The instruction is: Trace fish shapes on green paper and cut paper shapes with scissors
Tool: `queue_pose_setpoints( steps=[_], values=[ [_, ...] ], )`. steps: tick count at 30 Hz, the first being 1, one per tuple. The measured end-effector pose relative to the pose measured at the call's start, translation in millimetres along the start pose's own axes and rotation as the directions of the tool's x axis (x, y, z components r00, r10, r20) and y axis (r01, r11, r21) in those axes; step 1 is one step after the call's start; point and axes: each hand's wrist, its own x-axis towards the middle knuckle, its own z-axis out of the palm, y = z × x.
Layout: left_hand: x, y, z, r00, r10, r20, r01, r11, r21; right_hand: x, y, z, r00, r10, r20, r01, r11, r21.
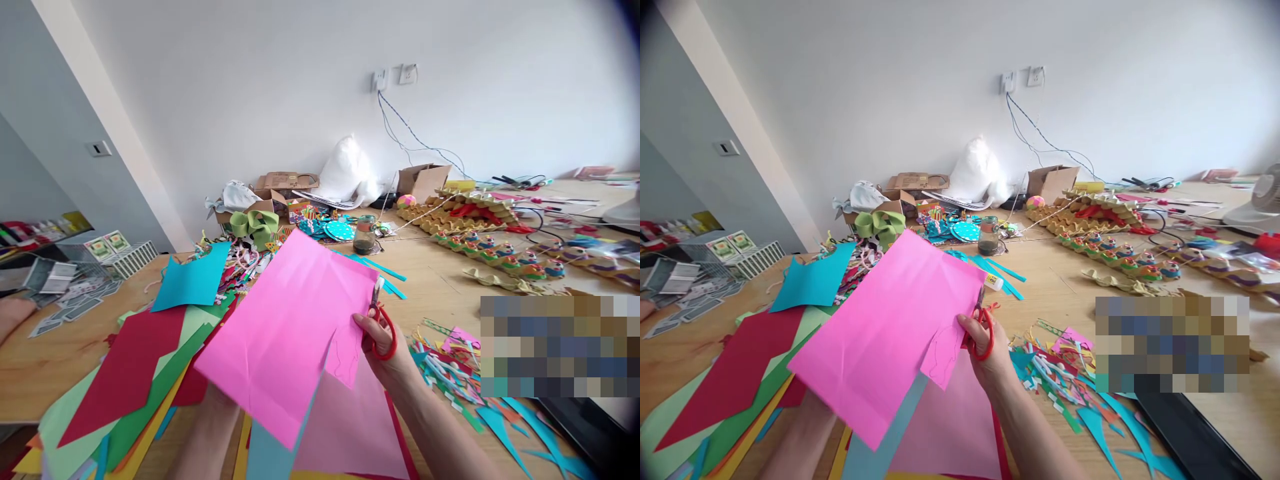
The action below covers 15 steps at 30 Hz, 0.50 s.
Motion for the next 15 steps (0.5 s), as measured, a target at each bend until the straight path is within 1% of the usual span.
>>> queue_pose_setpoints(
  steps=[1,2,3,4,5,6,7,8,9,10,11,12,13,15],
  values=[
    [-3.3,-3.5,4.9,0.997,-0.058,0.053,0.062,0.995,-0.084,-0.7,1.3,1.7,0.999,-0.011,-0.038,0.013,0.999,0.035],
    [-7.0,-6.5,11.0,0.974,-0.149,0.169,0.179,0.967,-0.180,-1.8,2.4,3.5,0.997,-0.024,-0.070,0.028,0.998,0.056],
    [-10.9,-9.0,18.1,0.925,-0.212,0.315,0.298,0.920,-0.253,-3.1,3.4,5.3,0.995,-0.042,-0.096,0.048,0.997,0.062],
    [-14.8,-10.8,25.9,0.859,-0.230,0.458,0.389,0.874,-0.291,-4.9,4.4,7.1,0.991,-0.063,-0.114,0.070,0.996,0.055],
    [-18.3,-11.9,34.0,0.796,-0.213,0.567,0.442,0.844,-0.304,-7.0,5.3,8.9,0.988,-0.088,-0.123,0.094,0.995,0.037],
    [-21.3,-12.6,42.0,0.752,-0.162,0.639,0.437,0.848,-0.299,-9.4,6.2,10.8,0.986,-0.116,-0.122,0.118,0.993,0.006],
    [-23.6,-13.0,49.6,0.761,-0.110,0.639,0.408,0.848,-0.339,-12.1,7.0,12.7,0.982,-0.146,-0.118,0.143,0.989,-0.035],
    [-25.0,-13.5,56.1,0.783,-0.086,0.617,0.396,0.833,-0.386,-15.0,7.8,14.7,0.978,-0.175,-0.114,0.166,0.983,-0.084],
    [-25.4,-14.1,61.4,0.819,-0.068,0.570,0.379,0.810,-0.447,-17.9,8.6,16.8,0.974,-0.198,-0.112,0.183,0.974,-0.136],
    [-25.0,-14.9,65.2,0.854,-0.075,0.515,0.372,0.781,-0.502,-20.7,9.3,18.9,0.970,-0.217,-0.109,0.195,0.964,-0.181],
    [-23.7,-16.1,67.4,0.879,-0.106,0.464,0.378,0.749,-0.544,-23.3,10.1,21.0,0.968,-0.230,-0.106,0.203,0.955,-0.216],
    [-22.0,-17.4,68.2,0.895,-0.147,0.421,0.389,0.719,-0.577,-25.6,11.0,22.9,0.967,-0.237,-0.097,0.208,0.948,-0.241],
    [-19.9,-18.7,67.7,0.901,-0.192,0.389,0.405,0.691,-0.599,-27.5,12.1,24.5,0.967,-0.242,-0.084,0.213,0.942,-0.259],
    [-15.8,-20.7,64.1,0.896,-0.258,0.362,0.439,0.645,-0.626,-30.0,14.6,26.5,0.967,-0.252,-0.046,0.229,0.931,-0.283]
  ],
)
